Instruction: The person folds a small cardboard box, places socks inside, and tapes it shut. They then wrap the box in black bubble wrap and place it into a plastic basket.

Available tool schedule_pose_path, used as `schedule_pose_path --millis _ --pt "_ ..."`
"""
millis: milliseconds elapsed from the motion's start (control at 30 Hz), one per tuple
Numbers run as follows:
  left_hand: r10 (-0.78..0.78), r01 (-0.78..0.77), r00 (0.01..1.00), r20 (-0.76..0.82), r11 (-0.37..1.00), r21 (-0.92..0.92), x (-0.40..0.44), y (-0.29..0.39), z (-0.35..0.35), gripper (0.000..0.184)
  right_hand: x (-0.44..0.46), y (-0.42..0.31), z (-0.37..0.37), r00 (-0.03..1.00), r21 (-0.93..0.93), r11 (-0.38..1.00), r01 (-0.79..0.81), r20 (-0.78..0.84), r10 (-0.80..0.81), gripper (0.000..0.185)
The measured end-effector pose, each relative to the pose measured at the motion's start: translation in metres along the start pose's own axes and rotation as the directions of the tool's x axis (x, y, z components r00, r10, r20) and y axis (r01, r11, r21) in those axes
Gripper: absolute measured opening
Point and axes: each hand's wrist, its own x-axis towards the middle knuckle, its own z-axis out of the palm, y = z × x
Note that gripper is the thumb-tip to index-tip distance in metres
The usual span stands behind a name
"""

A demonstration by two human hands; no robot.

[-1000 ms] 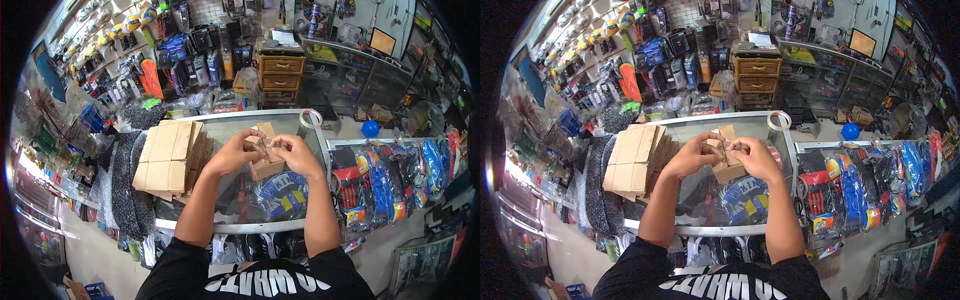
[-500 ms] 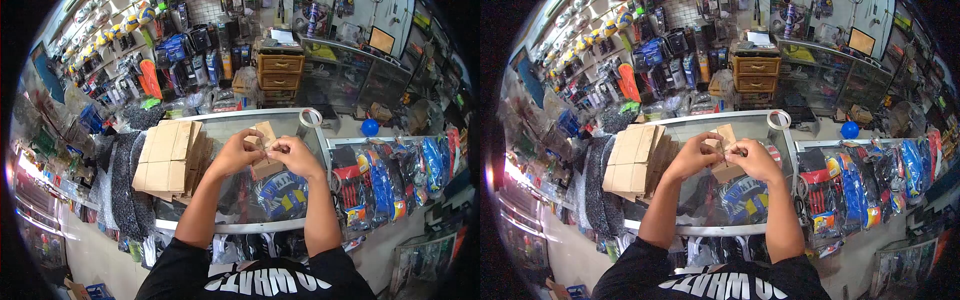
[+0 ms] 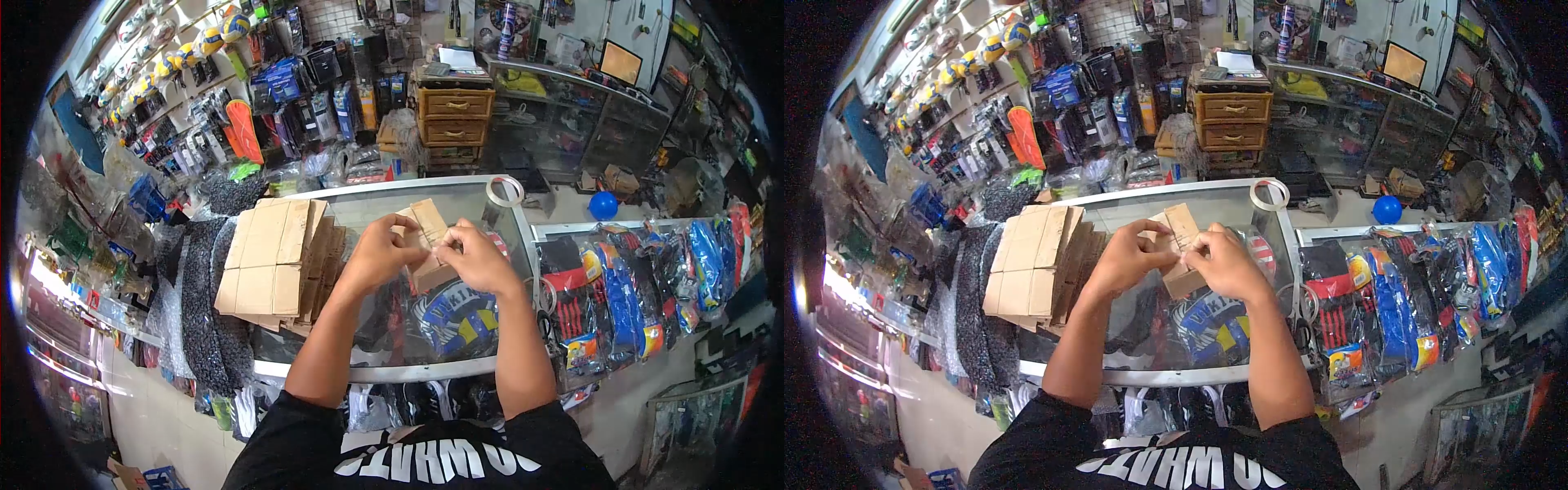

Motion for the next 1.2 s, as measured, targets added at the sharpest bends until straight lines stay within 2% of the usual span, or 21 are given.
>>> schedule_pose_path --millis 67,200,300,433,500,533,600,633,700,767,800,833,867,900,933,1000,1033,1067,1133,1200 --pt "0.022 -0.022 1.000 -0.007 1.000 -0.012 0.007 -0.011 -0.001 0.055 -0.001 -0.006 -0.004 0.998 0.012 0.998 -0.065 -0.008 0.065 0.026" --pt "0.038 -0.038 0.999 0.016 0.999 -0.019 0.009 -0.013 -0.003 0.054 -0.001 -0.002 -0.005 0.999 0.037 0.998 -0.041 0.006 0.041 0.027" --pt "0.061 -0.061 0.998 0.006 0.997 -0.051 0.010 -0.016 0.001 0.055 -0.002 -0.008 -0.009 0.995 0.030 0.995 -0.095 0.002 0.095 0.027" --pt "0.116 -0.116 0.993 -0.035 0.993 0.011 0.003 -0.006 0.007 0.059 -0.004 -0.012 -0.011 0.994 0.038 0.994 -0.102 -0.038 0.104 0.027" --pt "0.026 -0.014 0.998 -0.063 0.982 0.189 -0.004 0.008 0.006 0.075 -0.003 -0.010 -0.009 0.993 0.026 0.995 -0.098 -0.057 0.099 0.026" --pt "0.025 -0.013 0.998 -0.066 0.982 0.188 0.000 0.000 0.008 0.075 -0.002 -0.005 -0.008 0.992 0.061 0.993 -0.101 -0.063 0.105 0.026" --pt "0.187 -0.156 0.975 -0.124 0.962 0.223 0.012 -0.024 0.014 0.099 0.000 0.009 -0.006 0.992 0.094 0.990 -0.102 -0.070 0.108 0.027" --pt "0.188 -0.157 0.974 -0.125 0.962 0.224 0.014 -0.031 0.017 0.099 0.001 0.016 -0.007 0.992 0.131 0.984 -0.122 -0.022 0.126 0.026" --pt "0.118 -0.074 0.984 -0.131 0.951 0.301 0.018 -0.035 0.020 0.115 0.001 0.018 -0.007 0.990 0.168 0.976 -0.140 0.025 0.138 0.028" --pt "0.114 -0.078 0.985 -0.128 0.962 0.260 0.019 -0.033 0.023 0.116 -0.005 0.007 -0.010 0.966 0.082 0.989 -0.126 -0.219 0.141 0.046" --pt "0.108 -0.079 0.986 -0.125 0.973 0.216 0.018 -0.030 0.025 0.116 -0.006 0.011 -0.011 0.965 0.083 0.988 -0.127 -0.221 0.142 0.046" --pt "0.110 -0.081 0.986 -0.122 0.973 0.217 0.017 -0.027 0.028 0.116 -0.006 0.017 -0.015 0.973 0.111 0.982 -0.154 -0.152 0.170 0.052" --pt "0.081 -0.069 0.989 -0.126 0.993 0.094 0.015 -0.023 0.032 0.111 -0.005 0.021 -0.018 0.977 0.137 0.973 -0.184 -0.083 0.196 0.059" --pt "0.052 -0.056 0.991 -0.125 0.998 -0.030 0.014 -0.021 0.036 0.106 -0.004 0.023 -0.020 0.977 0.137 0.973 -0.184 -0.087 0.197 0.059" --pt "0.054 -0.059 0.991 -0.122 0.998 -0.030 0.015 -0.024 0.043 0.106 -0.004 0.024 -0.022 0.969 0.170 0.965 -0.202 -0.106 0.222 0.056" --pt "0.225 -0.235 0.968 -0.108 0.968 -0.088 0.020 -0.031 0.059 0.091 -0.006 0.024 -0.029 0.960 0.203 0.954 -0.220 -0.129 0.249 0.053" --pt "0.307 -0.320 0.946 -0.109 0.937 -0.143 0.020 -0.031 0.066 0.075 -0.009 0.021 -0.034 0.948 0.130 0.963 -0.234 -0.190 0.256 0.051" --pt "0.310 -0.322 0.945 -0.105 0.936 -0.143 0.020 -0.032 0.070 0.075 -0.011 0.020 -0.038 0.933 0.058 0.966 -0.252 -0.250 0.258 0.049" --pt "0.499 -0.506 0.861 -0.099 0.860 -0.061 0.021 -0.033 0.078 0.059 -0.012 0.030 -0.043 0.926 0.097 0.965 -0.244 -0.272 0.262 0.045" --pt "0.486 -0.488 0.873 -0.041 0.870 -0.077 0.018 -0.029 0.083 0.055 -0.013 0.036 -0.050 0.905 0.094 0.950 -0.296 -0.289 0.311 0.044"
